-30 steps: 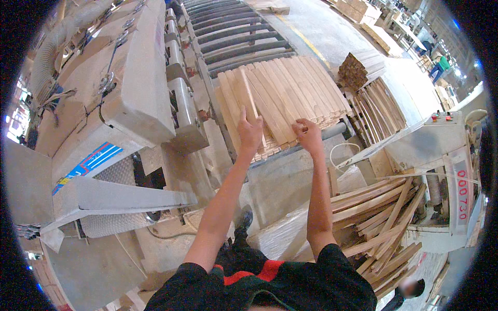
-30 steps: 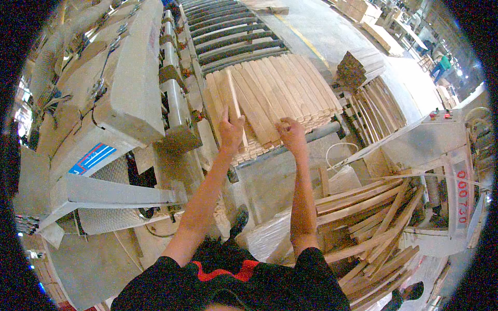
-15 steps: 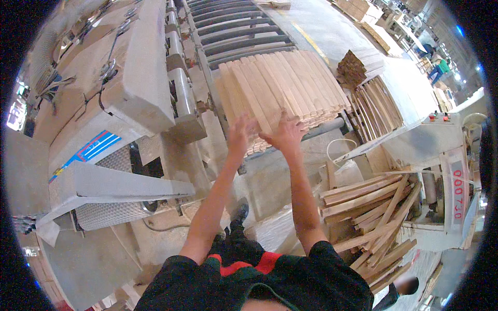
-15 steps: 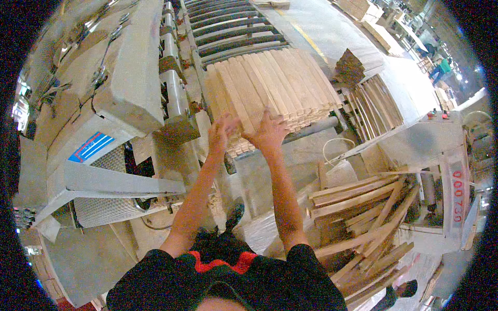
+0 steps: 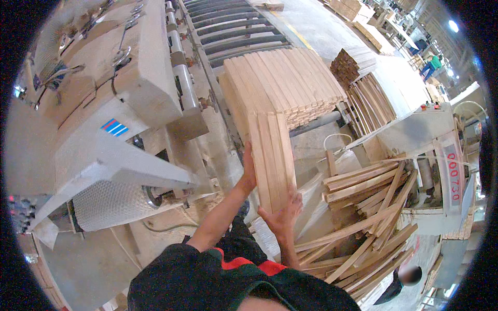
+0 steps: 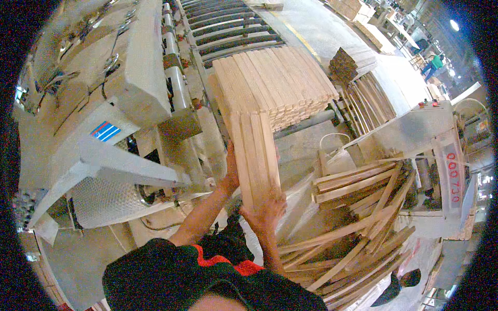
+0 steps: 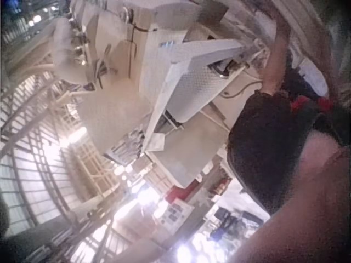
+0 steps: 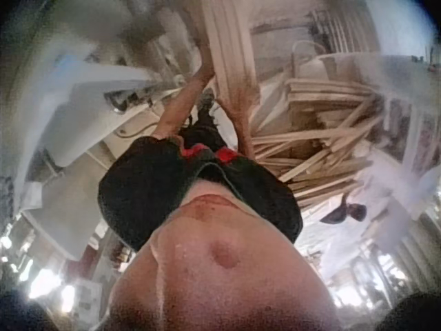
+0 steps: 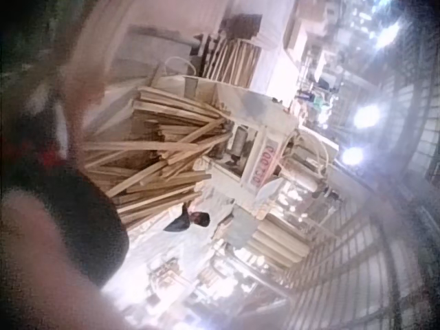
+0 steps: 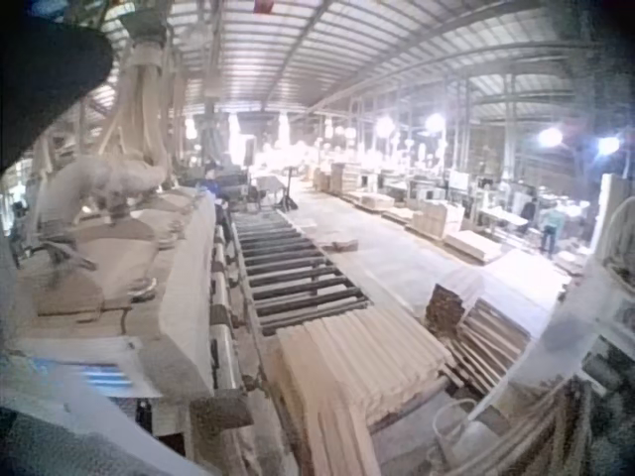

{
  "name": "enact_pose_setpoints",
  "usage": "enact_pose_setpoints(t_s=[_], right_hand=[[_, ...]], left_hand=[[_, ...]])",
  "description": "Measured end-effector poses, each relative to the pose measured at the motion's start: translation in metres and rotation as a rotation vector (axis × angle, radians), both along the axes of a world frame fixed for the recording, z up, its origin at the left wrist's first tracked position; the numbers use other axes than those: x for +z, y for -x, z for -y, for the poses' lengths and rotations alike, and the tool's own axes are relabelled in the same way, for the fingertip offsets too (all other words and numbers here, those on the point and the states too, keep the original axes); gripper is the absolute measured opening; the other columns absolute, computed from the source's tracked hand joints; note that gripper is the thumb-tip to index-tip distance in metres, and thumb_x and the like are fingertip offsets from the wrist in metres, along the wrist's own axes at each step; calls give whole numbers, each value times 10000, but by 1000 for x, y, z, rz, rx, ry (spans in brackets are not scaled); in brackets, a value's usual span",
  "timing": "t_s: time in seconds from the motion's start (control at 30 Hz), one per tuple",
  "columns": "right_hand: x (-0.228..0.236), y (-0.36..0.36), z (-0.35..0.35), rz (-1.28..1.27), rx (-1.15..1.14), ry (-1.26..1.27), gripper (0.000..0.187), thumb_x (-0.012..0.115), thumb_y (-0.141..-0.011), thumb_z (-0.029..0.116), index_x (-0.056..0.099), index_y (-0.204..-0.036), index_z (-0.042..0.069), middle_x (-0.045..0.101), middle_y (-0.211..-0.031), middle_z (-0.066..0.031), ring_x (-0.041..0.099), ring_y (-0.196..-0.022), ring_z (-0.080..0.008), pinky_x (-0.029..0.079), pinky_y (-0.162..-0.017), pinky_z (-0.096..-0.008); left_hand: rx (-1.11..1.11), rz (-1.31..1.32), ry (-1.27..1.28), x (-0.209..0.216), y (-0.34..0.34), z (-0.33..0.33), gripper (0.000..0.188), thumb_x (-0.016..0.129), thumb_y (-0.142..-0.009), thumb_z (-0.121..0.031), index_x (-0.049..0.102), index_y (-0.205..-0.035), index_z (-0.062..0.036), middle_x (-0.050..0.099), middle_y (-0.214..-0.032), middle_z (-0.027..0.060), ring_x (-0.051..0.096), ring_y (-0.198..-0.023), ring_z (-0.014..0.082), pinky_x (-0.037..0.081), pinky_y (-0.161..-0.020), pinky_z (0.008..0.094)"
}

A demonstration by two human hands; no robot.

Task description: The person sits on the floor and sorts wooden planks by hand, stacking them into neat piles. The person then stands, walks to a conveyor belt, and places the sorted planks onto the belt for further processing.

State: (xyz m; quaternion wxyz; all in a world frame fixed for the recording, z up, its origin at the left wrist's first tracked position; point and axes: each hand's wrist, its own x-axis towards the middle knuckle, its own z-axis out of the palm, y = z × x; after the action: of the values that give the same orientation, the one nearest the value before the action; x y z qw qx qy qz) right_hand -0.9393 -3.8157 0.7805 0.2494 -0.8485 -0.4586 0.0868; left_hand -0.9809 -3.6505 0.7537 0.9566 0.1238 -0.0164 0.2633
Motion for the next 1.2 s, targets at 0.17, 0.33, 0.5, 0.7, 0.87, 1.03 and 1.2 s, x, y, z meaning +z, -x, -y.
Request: enact_pose_setpoints(t_s=[0.17,0.33,0.5,0.7,0.87,1.03,1.2], right_hand=[[-30,55,93,95,154,-202,1060,810,-483,355,275,-1350,62,332,-1280,-281,303,-1191,-474,293,-976,-575],[-77,132,177,-53,217,-283,1111,851,-450,402,283,-1348,77,257,-1326,-267,277,-1226,-457,306,-975,-571],[-68,234,170,-129,436,-167,1063,864,-440,465,384,-1304,73,213,-1344,-248,285,-1224,-424,319,-975,-546],[-40,420,57,18,301,-21,1174,777,-490,555,238,-1366,-10,439,-1225,-271,445,-1109,-425,352,-911,-568],[-43,504,-19,-159,222,157,1211,784,-505,518,173,-1374,-65,374,-1232,-323,357,-1154,-460,296,-929,-583],[-52,537,-43,-149,154,80,1189,785,-521,501,197,-1362,-99,345,-1267,-358,368,-1157,-486,301,-911,-629],[-45,551,-74,-245,146,100,1146,780,-546,438,190,-1366,-103,325,-1316,-345,329,-1217,-490,300,-940,-630]], left_hand=[[-23,73,131,-53,74,77,810,399,-820,-662,331,-1383,-83,443,-1348,138,473,-1190,313,338,-1038,459],[-124,-479,-582,-127,240,145,788,558,-771,-561,328,-1389,-130,396,-1392,87,381,-1273,298,288,-1062,496],[95,56,54,-87,382,169,852,525,-739,-667,332,-1391,-154,380,-1406,65,387,-1266,303,296,-1052,501],[592,-493,185,-71,505,93,855,384,-817,-689,311,-1392,-61,408,-1383,110,423,-1227,337,326,-1042,456],[772,-705,22,-84,548,123,764,320,-889,-612,319,-1379,-25,427,-1363,129,439,-1213,311,328,-1046,434],[902,-803,176,-51,540,150,668,312,-930,-526,333,-1366,-21,460,-1327,129,462,-1189,293,345,-1039,413],[929,-719,197,-68,549,120,652,322,-925,-510,341,-1355,-21,462,-1319,134,455,-1192,298,347,-1035,417]])
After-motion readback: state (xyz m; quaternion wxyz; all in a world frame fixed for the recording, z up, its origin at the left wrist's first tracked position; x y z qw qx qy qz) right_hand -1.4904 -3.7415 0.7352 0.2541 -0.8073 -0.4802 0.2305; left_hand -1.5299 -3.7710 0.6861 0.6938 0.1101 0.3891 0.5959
